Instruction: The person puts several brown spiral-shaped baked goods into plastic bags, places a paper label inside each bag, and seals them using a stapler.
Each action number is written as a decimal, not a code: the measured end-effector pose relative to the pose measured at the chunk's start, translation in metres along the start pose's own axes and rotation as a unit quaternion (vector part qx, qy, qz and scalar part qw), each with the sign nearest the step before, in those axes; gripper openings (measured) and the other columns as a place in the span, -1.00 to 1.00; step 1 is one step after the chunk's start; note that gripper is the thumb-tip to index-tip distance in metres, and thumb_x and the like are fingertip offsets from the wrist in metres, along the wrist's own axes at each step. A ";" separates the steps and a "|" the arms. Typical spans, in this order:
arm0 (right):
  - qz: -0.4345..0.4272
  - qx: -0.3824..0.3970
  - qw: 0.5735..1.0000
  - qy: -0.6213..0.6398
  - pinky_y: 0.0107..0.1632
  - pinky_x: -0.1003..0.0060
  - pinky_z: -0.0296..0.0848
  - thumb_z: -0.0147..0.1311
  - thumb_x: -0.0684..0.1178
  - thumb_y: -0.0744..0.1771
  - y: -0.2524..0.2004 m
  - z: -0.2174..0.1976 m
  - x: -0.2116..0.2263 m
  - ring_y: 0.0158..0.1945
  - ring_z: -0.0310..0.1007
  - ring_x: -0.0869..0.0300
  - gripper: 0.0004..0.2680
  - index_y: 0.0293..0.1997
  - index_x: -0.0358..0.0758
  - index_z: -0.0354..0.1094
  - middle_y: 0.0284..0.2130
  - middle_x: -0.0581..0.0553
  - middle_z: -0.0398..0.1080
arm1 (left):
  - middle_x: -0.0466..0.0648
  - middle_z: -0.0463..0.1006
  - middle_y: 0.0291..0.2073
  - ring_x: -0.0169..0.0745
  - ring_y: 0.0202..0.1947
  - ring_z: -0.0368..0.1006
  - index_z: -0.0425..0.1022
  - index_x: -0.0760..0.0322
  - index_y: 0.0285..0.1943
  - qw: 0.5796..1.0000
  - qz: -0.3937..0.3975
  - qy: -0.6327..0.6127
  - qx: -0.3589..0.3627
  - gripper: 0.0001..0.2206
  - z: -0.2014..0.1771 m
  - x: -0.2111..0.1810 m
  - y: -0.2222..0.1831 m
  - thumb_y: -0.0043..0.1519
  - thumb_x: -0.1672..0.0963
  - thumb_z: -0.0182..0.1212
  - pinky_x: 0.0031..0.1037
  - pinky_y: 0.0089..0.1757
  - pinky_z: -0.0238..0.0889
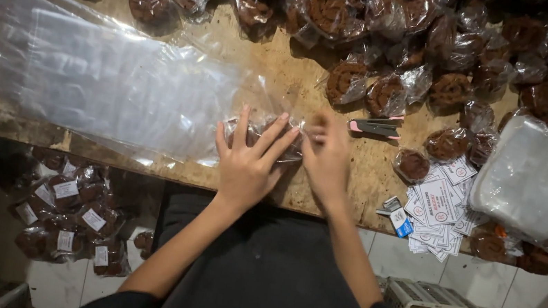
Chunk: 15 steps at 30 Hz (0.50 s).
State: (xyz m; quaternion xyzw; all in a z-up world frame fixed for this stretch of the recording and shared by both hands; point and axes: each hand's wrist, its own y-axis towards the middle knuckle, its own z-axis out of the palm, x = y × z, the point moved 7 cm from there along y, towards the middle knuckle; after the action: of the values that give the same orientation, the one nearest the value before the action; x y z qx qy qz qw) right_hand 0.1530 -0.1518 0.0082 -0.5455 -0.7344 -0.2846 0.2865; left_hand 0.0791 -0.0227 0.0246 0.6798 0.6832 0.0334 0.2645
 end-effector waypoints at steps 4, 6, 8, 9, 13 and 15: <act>-0.041 0.061 0.996 -0.041 -0.14 0.26 0.50 0.18 -0.05 0.35 -0.011 -0.004 -0.003 -0.22 0.55 0.11 -0.96 -0.18 -0.04 0.51 -0.32 0.02 0.50 | -0.41 0.56 0.05 0.02 0.22 0.36 0.55 -0.18 -0.22 0.993 -0.064 0.006 -0.101 -0.70 0.002 0.019 0.013 -0.10 0.17 0.36 0.12 0.11 -0.03; 0.024 0.122 0.992 -0.004 -0.12 0.36 0.50 0.28 -0.12 0.27 -0.025 -0.013 -0.006 -0.25 0.59 0.22 -0.91 -0.25 0.05 0.56 -0.36 0.11 0.56 | -0.25 0.38 -0.18 -0.01 -0.05 0.27 0.41 -0.01 -0.36 0.985 -0.118 0.068 -0.110 -0.80 0.010 0.034 0.008 -0.01 0.08 0.41 -0.01 -0.01 0.00; 0.126 0.053 0.989 0.050 -0.17 0.36 0.47 0.27 -0.05 0.31 -0.029 -0.020 -0.040 -0.32 0.51 0.22 -0.93 -0.20 -0.05 0.46 -0.36 0.03 0.51 | -0.18 0.30 -0.09 0.12 -0.01 0.22 0.42 0.02 -0.24 0.988 -0.143 -0.036 -0.049 -0.62 -0.008 0.032 0.020 -0.12 -0.04 0.49 0.09 -0.03 0.00; 0.228 -0.019 0.968 0.098 -0.22 0.36 0.43 0.25 0.01 0.35 -0.035 -0.029 -0.065 -0.38 0.43 0.23 -0.86 -0.16 -0.15 0.37 -0.37 -0.05 0.46 | -0.10 0.21 0.00 0.25 0.04 0.16 0.44 0.04 -0.12 0.976 -0.164 -0.146 0.012 -0.40 -0.010 0.029 0.026 -0.22 -0.16 0.58 0.18 -0.05 0.00; 0.207 0.054 0.943 0.253 -0.14 0.31 0.57 0.42 -0.16 0.19 -0.029 0.000 0.012 -0.23 0.64 0.10 -0.82 -0.26 -0.20 0.49 -0.23 -0.20 0.59 | -0.12 0.23 0.11 0.08 0.13 0.09 0.43 -0.11 0.15 0.933 -0.241 -0.267 0.030 -0.66 -0.013 0.068 0.036 0.33 -0.16 0.05 0.02 0.14 -0.18; 0.216 0.174 0.918 0.283 -0.01 0.27 0.53 0.41 -0.06 0.22 -0.029 0.055 0.014 -0.12 0.57 0.15 -0.75 -0.07 -0.14 0.50 -0.12 -0.16 0.55 | -0.08 0.28 0.20 0.17 0.14 0.24 0.31 -0.31 0.39 0.954 -0.178 -0.172 0.171 -0.64 0.008 0.065 0.044 0.39 -0.08 0.01 0.07 0.09 0.02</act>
State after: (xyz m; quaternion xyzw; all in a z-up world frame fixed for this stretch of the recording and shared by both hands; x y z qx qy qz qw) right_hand 0.1153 -0.1094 -0.0219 -0.5292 -0.5244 -0.2263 0.6275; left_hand 0.1261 0.0398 0.0153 0.5780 0.7325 -0.2492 0.2594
